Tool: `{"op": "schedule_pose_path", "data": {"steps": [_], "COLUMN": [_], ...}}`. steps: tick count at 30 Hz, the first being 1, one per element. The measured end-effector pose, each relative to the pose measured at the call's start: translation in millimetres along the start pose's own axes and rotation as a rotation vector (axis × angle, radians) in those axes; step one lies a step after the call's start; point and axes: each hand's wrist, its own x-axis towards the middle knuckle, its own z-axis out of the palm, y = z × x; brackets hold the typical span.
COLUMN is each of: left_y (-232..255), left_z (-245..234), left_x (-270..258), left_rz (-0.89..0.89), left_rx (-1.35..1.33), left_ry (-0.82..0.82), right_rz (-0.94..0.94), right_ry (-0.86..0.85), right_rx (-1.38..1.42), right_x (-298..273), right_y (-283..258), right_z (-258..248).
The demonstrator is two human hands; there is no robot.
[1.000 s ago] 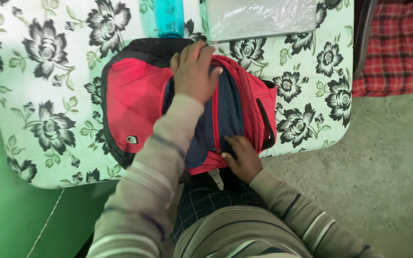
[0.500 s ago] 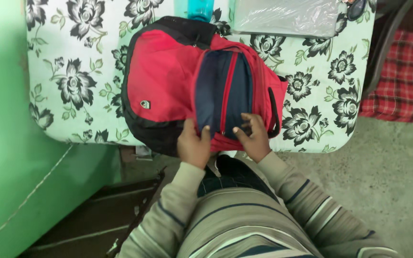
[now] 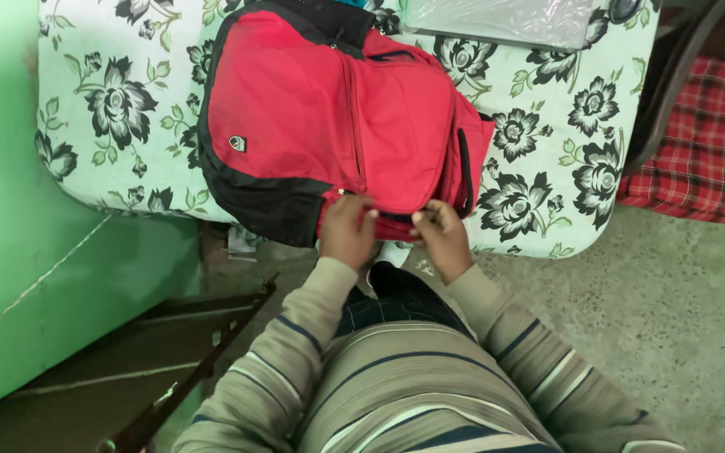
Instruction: The person packs a red backpack with daily essentials. They place a coiled orange cable, a black rectangular object, a cylindrical container, light blue headphones, and a black pouch into the bag, then zip it closed.
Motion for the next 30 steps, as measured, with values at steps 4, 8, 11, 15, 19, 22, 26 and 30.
{"op": "schedule_pose_path", "data": {"steps": [4, 8, 11, 15, 19, 22, 26, 30], "left_y": [-7, -3, 0, -12, -34, -46, -57, -63], "left_z": [-5, 0, 3, 4, 4, -1, -15, -29], "left_x": [-14, -5, -5, -3, -3, -2, 7, 21], "left_rz": [-0.090, -0.226, -0.221, -0.303, -0.277, -0.251, -0.206, -0.150], "left_rx": [0.079, 0.197, 0.243, 0.223, 0.171, 0.176, 0.288, 0.325], "left_ry": [0.099, 0.053, 0.085, 0.093, 0.137, 0.148, 0.075, -0.056], "right_rz": [0.152, 0.193, 0.184, 0.162, 0.156, 0.166, 0.137, 0.106], "right_ry": [-0.032, -0.031, 0.028, 0.034, 0.076, 0.120, 0.196, 0.291], "right_rx": [0.040, 0.053, 0.138, 0.208, 0.238, 0.271, 0.248, 0.230], "right_x": [20, 30, 26, 16, 1, -8, -15, -12], "right_y": [-7, -13, -20, -36, -42, -40, -35, -33], "right_z": [4, 6, 2, -2, 4, 14, 24, 29]}}
